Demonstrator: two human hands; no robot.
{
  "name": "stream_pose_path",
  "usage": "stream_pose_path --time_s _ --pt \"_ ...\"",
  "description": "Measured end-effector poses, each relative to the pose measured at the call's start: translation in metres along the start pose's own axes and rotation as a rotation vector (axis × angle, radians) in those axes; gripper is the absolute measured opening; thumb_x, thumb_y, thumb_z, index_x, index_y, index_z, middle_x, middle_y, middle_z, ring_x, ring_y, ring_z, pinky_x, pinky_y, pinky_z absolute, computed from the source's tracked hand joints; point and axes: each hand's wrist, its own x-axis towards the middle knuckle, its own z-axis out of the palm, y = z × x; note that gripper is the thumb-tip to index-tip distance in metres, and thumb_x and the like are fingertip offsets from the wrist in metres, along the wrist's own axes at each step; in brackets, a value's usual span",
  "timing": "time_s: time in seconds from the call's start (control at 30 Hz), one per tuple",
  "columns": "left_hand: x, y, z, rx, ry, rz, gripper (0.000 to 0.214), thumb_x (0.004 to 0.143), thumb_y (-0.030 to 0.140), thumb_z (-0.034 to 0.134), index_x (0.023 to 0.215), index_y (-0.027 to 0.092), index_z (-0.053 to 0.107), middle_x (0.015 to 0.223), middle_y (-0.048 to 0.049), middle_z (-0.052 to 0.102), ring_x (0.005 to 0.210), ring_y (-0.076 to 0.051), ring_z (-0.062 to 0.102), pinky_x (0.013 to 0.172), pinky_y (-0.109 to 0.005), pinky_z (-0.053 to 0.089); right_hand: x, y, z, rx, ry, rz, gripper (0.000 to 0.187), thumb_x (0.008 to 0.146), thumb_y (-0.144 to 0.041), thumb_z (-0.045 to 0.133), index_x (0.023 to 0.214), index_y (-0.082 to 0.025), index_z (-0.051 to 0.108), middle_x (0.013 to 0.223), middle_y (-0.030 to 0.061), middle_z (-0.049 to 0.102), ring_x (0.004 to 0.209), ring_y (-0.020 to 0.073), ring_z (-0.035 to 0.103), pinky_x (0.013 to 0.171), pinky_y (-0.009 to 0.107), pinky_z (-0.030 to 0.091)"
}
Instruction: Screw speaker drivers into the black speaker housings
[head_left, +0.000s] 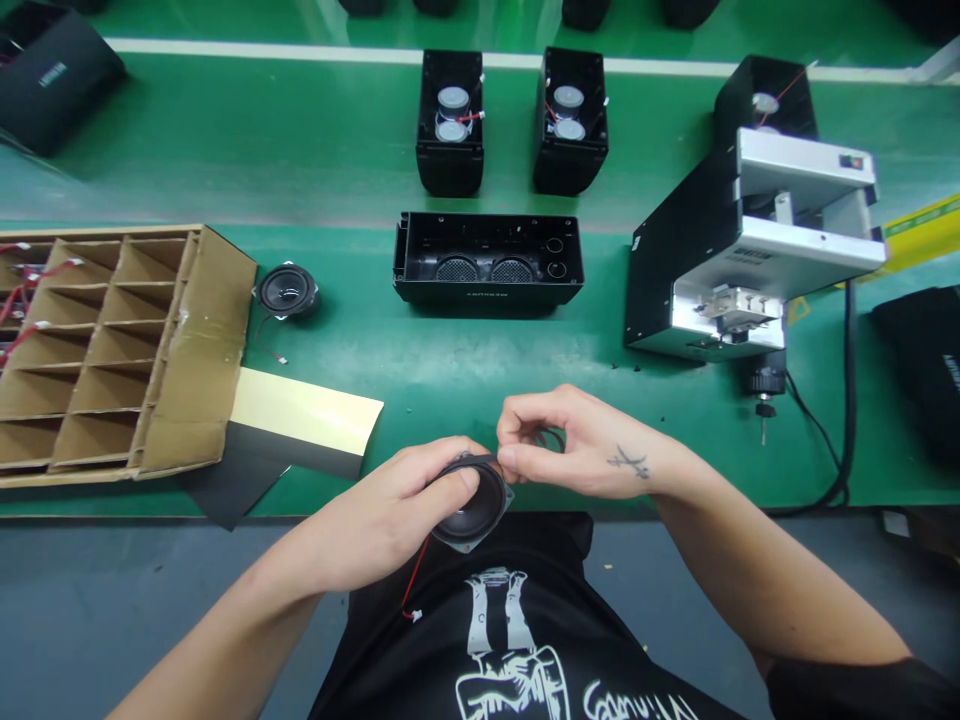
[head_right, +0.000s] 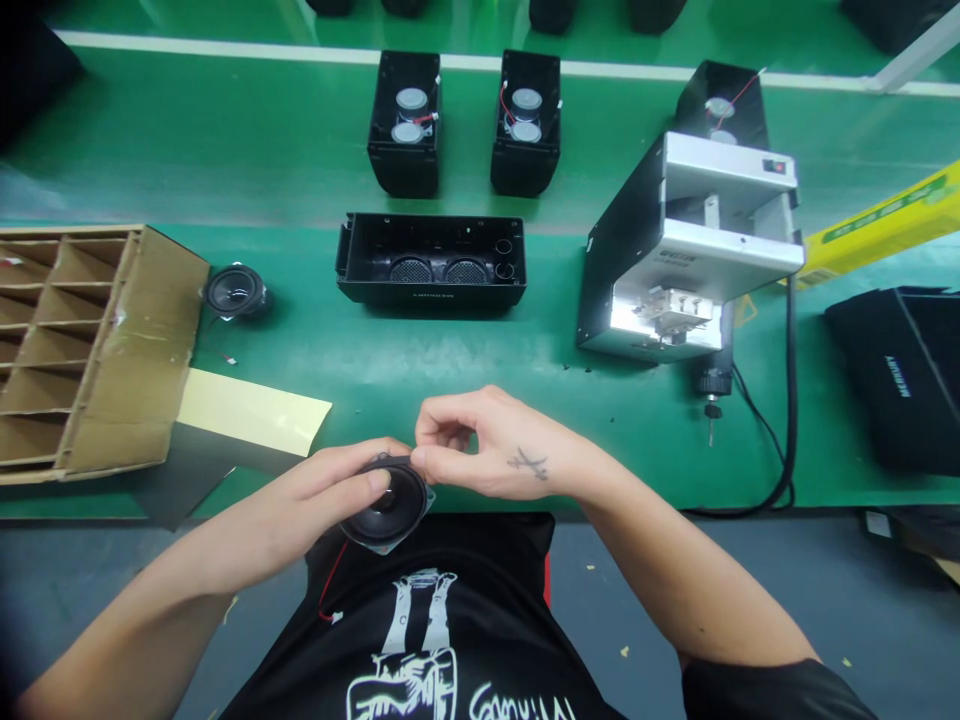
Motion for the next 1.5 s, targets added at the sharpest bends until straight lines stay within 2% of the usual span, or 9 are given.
stream_pose_path --time_s 0.3,0.43,0.6,0.73,0.87,1.03,1.17,1.27,1.5 --pt "0.002 0.000 0.002 0.060 0.017 0.023 0.043 0.114 0.051 0.037 0.116 0.026 0.072 0.110 0.0016 0.074 0.101 -0.017 0.065 0.092 -0.027 0.049 0.000 0.001 0.001 -0.015 0.011 0.027 0.019 0.103 -0.030 0.068 0.087 -0.019 0.064 0.081 -0.0028 0.071 0.073 0.0114 0.060 0.071 0.024 0.048" --pt "0.004 -0.003 0.003 0.076 0.036 0.049 0.044 0.114 0.051 0.036 0.116 0.024 0.070 0.110 0.0006 0.074 0.099 -0.017 0.064 0.090 -0.027 0.048 -0.001 0.000 0.001 -0.052 0.028 0.040 0.022 0.102 -0.034 0.069 0.087 -0.019 0.065 0.080 -0.0037 0.070 0.073 0.0109 0.059 0.071 0.024 0.047" --pt "0.001 -0.009 0.009 0.085 0.165 0.087 0.042 0.115 0.052 0.036 0.122 0.026 0.068 0.112 0.0008 0.073 0.102 -0.017 0.064 0.093 -0.027 0.046 -0.008 -0.004 0.004 -0.154 0.157 0.097 0.021 0.104 -0.036 0.066 0.090 -0.021 0.071 0.079 -0.0043 0.069 0.072 0.0107 0.059 0.070 0.024 0.046" --pt "0.001 -0.013 0.014 0.159 0.296 0.108 0.044 0.116 0.051 0.032 0.117 0.025 0.067 0.107 0.0002 0.072 0.098 -0.017 0.063 0.088 -0.029 0.045 -0.015 -0.005 0.010 -0.195 0.270 0.131 0.027 0.102 -0.041 0.068 0.085 -0.020 0.073 0.071 -0.0038 0.066 0.063 0.0101 0.054 0.062 0.024 0.042" --pt "0.002 -0.015 0.015 0.199 0.306 0.131 0.043 0.116 0.050 0.032 0.118 0.025 0.067 0.112 -0.0006 0.073 0.103 -0.018 0.064 0.093 -0.031 0.045 -0.020 -0.004 0.014 -0.204 0.310 0.144 0.031 0.102 -0.044 0.067 0.084 -0.020 0.074 0.065 -0.0035 0.062 0.058 0.0103 0.048 0.057 0.025 0.037" --pt "0.002 -0.017 0.008 0.265 0.315 0.129 0.042 0.115 0.048 0.034 0.125 0.026 0.068 0.121 -0.0018 0.074 0.111 -0.020 0.065 0.097 -0.031 0.046 -0.024 -0.002 0.014 -0.207 0.361 0.151 0.026 0.104 -0.040 0.065 0.090 -0.020 0.074 0.069 -0.0033 0.066 0.061 0.0109 0.052 0.061 0.025 0.040" --pt "0.006 -0.015 -0.005 0.190 0.214 0.113 0.042 0.112 0.050 0.042 0.127 0.024 0.071 0.132 -0.0054 0.073 0.121 -0.024 0.064 0.108 -0.035 0.047 -0.023 -0.005 0.010 -0.264 0.364 0.127 0.025 0.104 -0.038 0.064 0.090 -0.020 0.074 0.070 -0.0029 0.067 0.062 0.0111 0.054 0.062 0.025 0.040" --pt "0.010 -0.014 -0.012 0.077 0.130 0.074 0.039 0.108 0.052 0.051 0.128 0.024 0.070 0.125 -0.0057 0.073 0.116 -0.024 0.065 0.104 -0.036 0.051 -0.020 -0.013 0.006 -0.313 0.380 0.083 0.023 0.104 -0.036 0.065 0.090 -0.020 0.074 0.071 -0.0030 0.067 0.062 0.0112 0.055 0.063 0.026 0.040" --pt "0.005 -0.023 -0.004 -0.221 0.012 0.023 0.042 0.107 0.059 0.052 0.131 0.025 0.062 0.125 -0.0061 0.068 0.114 -0.024 0.061 0.099 -0.036 0.048 -0.020 -0.019 0.004 -0.278 0.406 0.058 0.022 0.101 -0.034 0.067 0.084 -0.020 0.069 0.071 -0.0033 0.066 0.063 0.0113 0.054 0.063 0.025 0.042"
